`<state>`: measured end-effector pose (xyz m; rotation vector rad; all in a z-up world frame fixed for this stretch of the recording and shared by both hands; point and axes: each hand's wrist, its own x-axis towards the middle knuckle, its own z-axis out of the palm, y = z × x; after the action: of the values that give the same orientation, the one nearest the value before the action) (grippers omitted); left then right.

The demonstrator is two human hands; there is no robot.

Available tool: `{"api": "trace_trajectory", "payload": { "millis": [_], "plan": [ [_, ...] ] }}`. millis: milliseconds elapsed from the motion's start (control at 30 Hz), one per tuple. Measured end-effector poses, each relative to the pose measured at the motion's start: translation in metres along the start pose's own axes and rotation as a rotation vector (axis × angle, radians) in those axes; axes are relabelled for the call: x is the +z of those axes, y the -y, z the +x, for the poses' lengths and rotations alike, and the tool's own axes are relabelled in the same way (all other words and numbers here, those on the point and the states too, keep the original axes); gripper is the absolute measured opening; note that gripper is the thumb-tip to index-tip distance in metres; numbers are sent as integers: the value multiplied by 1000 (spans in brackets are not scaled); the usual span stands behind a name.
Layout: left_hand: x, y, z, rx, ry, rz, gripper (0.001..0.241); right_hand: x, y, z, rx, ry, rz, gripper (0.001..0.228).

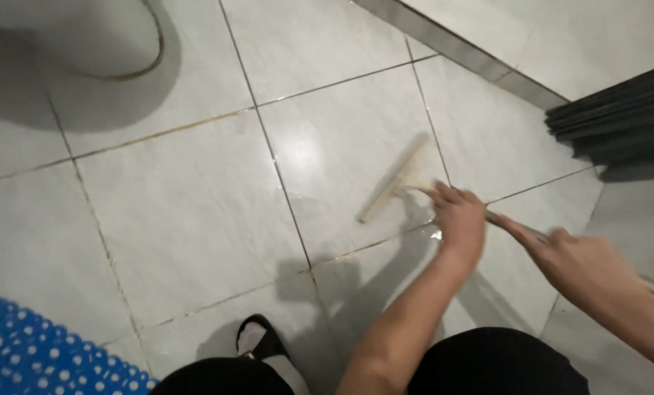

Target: The person sweeps the tiled bathroom floor using a long-handled squeegee. They move the tool back and forth to push water and debris toward the floor drain, working around a toilet and a blue mat.

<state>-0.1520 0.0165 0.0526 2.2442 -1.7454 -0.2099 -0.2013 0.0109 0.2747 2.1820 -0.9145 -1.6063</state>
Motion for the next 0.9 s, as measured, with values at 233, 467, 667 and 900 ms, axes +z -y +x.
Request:
{"api": "trace_trajectory", "payload": {
  "millis": [233, 467, 667, 900],
  "plan": [
    [-101, 172, 8, -550, 52, 178, 50, -120, 54, 38, -346, -778, 270, 71],
    [-144, 151, -7, -623, 383, 65, 44, -97, 73, 60, -459, -591, 268, 68],
    [28, -26, -24, -44, 151, 107, 24, 36, -6, 5, -130, -93, -68, 91],
    [19, -89, -42, 147, 169, -421, 30, 76, -20, -41, 48, 128, -85, 84]
  ]
}}
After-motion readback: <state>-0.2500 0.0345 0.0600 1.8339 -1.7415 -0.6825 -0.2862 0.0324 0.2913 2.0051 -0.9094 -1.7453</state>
